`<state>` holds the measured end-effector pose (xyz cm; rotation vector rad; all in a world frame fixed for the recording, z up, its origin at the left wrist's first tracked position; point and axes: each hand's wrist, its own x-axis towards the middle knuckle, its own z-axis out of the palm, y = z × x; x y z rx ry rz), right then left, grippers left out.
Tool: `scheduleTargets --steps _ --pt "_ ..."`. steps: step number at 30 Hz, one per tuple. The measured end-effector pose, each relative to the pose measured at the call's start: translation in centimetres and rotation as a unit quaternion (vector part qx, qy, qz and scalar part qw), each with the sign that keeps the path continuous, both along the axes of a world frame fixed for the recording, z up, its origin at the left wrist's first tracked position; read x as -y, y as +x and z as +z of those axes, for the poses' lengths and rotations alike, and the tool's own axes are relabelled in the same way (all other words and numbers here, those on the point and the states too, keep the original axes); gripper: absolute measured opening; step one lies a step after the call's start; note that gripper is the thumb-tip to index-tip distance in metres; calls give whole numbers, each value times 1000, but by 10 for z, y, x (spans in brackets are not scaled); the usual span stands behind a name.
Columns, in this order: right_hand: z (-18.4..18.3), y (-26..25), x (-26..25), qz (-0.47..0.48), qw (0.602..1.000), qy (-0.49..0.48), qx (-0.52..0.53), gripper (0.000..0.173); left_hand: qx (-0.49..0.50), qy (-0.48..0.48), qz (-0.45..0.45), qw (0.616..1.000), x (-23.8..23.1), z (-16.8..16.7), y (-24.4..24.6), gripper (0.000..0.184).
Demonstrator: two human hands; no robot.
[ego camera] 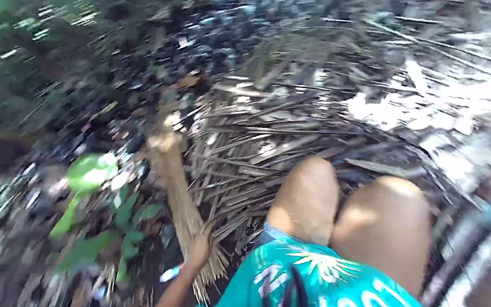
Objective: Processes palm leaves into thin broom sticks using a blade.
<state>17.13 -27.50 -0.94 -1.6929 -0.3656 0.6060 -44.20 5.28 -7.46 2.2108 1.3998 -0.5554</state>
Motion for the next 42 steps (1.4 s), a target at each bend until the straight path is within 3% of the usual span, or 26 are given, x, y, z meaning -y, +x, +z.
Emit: scheduleTargets --steps 1,2,3,5,6,9,13,17,19,20,21,22,23,24,26,27,29,32,35,38,42 --pt "8 -12 -22 -61 997 19 -37 40 132 71 -13 989 9 3 33 45" --pt "7 -18 -37 -108 993 -39 -15 40 253 136 -52 957 17 5 68 47" --pt "0 -18 -39 -91 980 -169 43 32 341 177 -101 918 22 10 102 50" --pt "-20 -10 -36 -25 919 -389 66 53 456 206 -214 839 27 24 160 51" --pt "-33 -5 -31 -13 910 -413 38 59 478 195 -276 811 26 33 183 46" --pt "-82 0 9 -65 933 -354 -8 54 448 107 -481 746 21 52 237 39" --pt "-108 -29 80 -170 896 -402 -85 62 271 -36 -708 651 28 52 294 35" --pt "-141 -59 116 -246 877 -388 -140 61 179 -78 -831 520 31 51 342 15" --pt "-159 -67 117 -272 867 -386 -160 55 159 -91 -871 456 28 64 363 16" --pt "-169 -70 118 -284 861 -386 -172 53 132 -102 -874 456 21 71 374 18" --pt "-178 -72 120 -296 855 -387 -178 50 98 -105 -861 487 8 79 387 17" --pt "-187 -73 123 -311 850 -387 -178 48 53 -77 -832 547 -10 90 405 16" --pt "-194 -74 126 -325 846 -385 -175 47 -23 -27 -775 631 -28 107 432 15" --pt "-200 -75 131 -339 844 -383 -163 47 -65 62 -709 700 -50 122 459 15" --pt "-212 -80 143 -379 834 -380 -130 51 0 253 -602 758 -80 151 499 27" --pt "-220 -83 152 -402 827 -374 -121 55 44 282 -560 778 -73 163 509 40" --pt "-224 -88 163 -429 811 -373 -140 70 95 256 -560 782 -31 158 505 53" --pt "-224 -79 166 -397 790 -416 -215 81 103 125 -651 742 37 108 473 57" --pt "-234 -62 162 -348 773 -476 -235 73 141 55 -672 725 78 89 472 66" --pt "-236 -47 167 -321 765 -508 -231 63 102 47 -667 736 90 105 489 79" --pt "-197 -48 203 -293 789 -508 -180 45 106 84 -667 733 88 130 496 56"
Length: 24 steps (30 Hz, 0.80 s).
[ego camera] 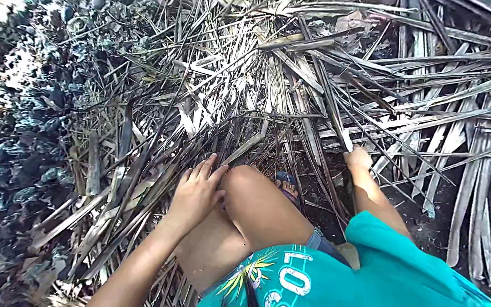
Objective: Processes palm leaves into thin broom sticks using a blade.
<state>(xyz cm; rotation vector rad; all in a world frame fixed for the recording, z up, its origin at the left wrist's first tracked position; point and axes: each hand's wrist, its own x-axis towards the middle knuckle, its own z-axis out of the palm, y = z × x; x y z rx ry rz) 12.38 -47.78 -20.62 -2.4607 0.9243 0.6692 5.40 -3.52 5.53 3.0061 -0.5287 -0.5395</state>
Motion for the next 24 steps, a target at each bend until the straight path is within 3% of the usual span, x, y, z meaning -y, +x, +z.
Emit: scheduleTargets --steps 3,5,7,9,10,12,13,15,19,22,24 --pt "43 -11 36 41 997 66 25 45 67 -33 12 997 4 19 8 47" --pt "74 -27 46 18 981 169 91 32 96 -84 22 992 19 27 17 43" --pt "112 -49 31 -90 917 340 186 9 75 -165 33 983 48 30 24 39" --pt "148 -64 1 -184 837 460 230 11 -15 -292 75 953 88 24 29 36" --pt "161 -67 -17 -196 827 469 241 14 -86 -355 108 925 109 17 33 35" --pt "176 -62 -52 -153 846 445 252 15 -222 -439 181 851 145 -4 43 42" --pt "179 -55 -69 -124 862 415 263 17 -255 -449 201 832 157 -12 47 47" --pt "186 -36 -99 -67 887 368 270 28 -264 -416 196 848 168 -18 52 57" --pt "195 4 -157 -1 856 416 306 29 -214 -299 189 910 148 -1 67 66" --pt "208 16 -191 -14 809 527 258 32 -231 -302 260 888 105 -3 74 45" --pt "211 14 -200 38 819 519 241 40 -213 -277 271 897 61 0 69 36"
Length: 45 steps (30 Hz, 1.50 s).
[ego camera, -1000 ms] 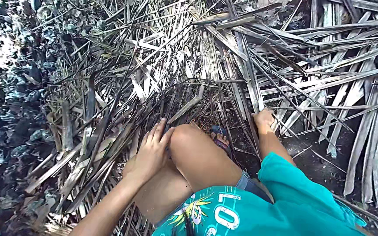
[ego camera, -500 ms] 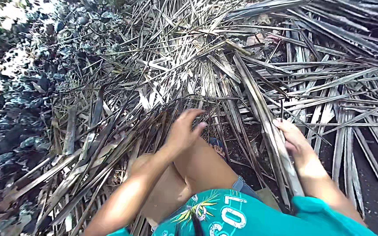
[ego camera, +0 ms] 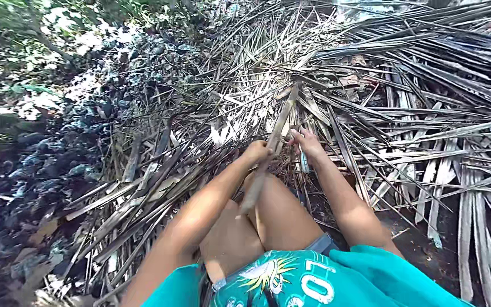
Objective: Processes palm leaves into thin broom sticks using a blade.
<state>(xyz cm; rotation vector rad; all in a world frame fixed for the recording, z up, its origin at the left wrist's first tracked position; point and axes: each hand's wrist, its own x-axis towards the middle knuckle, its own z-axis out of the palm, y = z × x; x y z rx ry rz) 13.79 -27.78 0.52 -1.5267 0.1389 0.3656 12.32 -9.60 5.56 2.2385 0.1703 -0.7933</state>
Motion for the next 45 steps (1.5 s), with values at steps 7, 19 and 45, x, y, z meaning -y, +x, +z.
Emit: scheduleTargets --steps 7,19,45 --pt "-10 -38 14 180 906 -379 48 49 46 345 26 937 -242 51 -94 38" --pt "85 -97 -119 420 891 -60 163 58 318 195 327 868 -204 58 -257 33" --pt "54 -118 -144 583 782 145 167 21 6 -529 226 818 -151 48 -242 30"
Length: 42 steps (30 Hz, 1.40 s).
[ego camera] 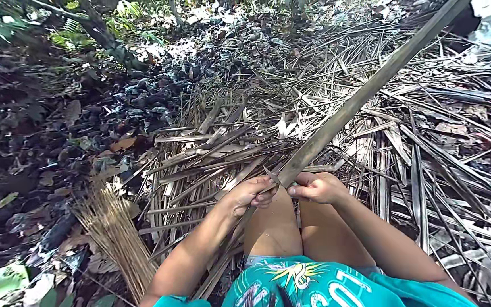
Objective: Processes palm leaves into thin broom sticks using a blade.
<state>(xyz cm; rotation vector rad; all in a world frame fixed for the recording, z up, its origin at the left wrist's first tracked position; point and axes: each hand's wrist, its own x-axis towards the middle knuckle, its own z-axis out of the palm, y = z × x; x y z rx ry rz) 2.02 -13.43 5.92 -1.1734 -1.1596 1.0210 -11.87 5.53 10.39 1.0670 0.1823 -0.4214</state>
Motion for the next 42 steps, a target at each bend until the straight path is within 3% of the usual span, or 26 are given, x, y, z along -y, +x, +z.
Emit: scheduleTargets --steps 2,4,6,9,12,15,18,20,24,31,36,42 --pt "-5 -11 -7 -50 997 -6 -57 20 13 164 18 986 4 5 4 22" --pt "-11 -19 -17 -95 991 -8 -95 15 11 229 43 972 8 4 6 23" --pt "-12 -14 -20 -113 993 -7 -37 22 -13 127 63 990 5 -5 8 29" --pt "-6 -3 -19 -129 963 -46 234 40 -51 -76 4 996 -14 -24 6 40" --pt "-4 10 -27 -197 900 -61 384 37 -67 -59 -17 996 -33 -31 7 38" --pt "6 54 -33 -332 880 -172 293 45 -82 82 -7 993 -58 -39 -5 36" --pt "13 121 -32 -430 852 -223 196 52 -108 258 43 959 -98 -47 -32 26" --pt "18 159 -27 -474 819 -258 196 52 -127 391 69 909 -136 -55 -53 22" --pt "20 216 -9 -534 751 -332 202 51 -151 591 37 791 -224 -87 -101 35" --pt "31 262 -9 -538 716 -394 207 49 -166 672 85 717 -307 -110 -134 40" --pt "49 291 -4 -556 717 -368 200 49 -151 680 122 707 -339 -115 -134 41" --pt "68 336 36 -604 672 -370 217 51 -186 695 160 676 -362 -92 -153 44"
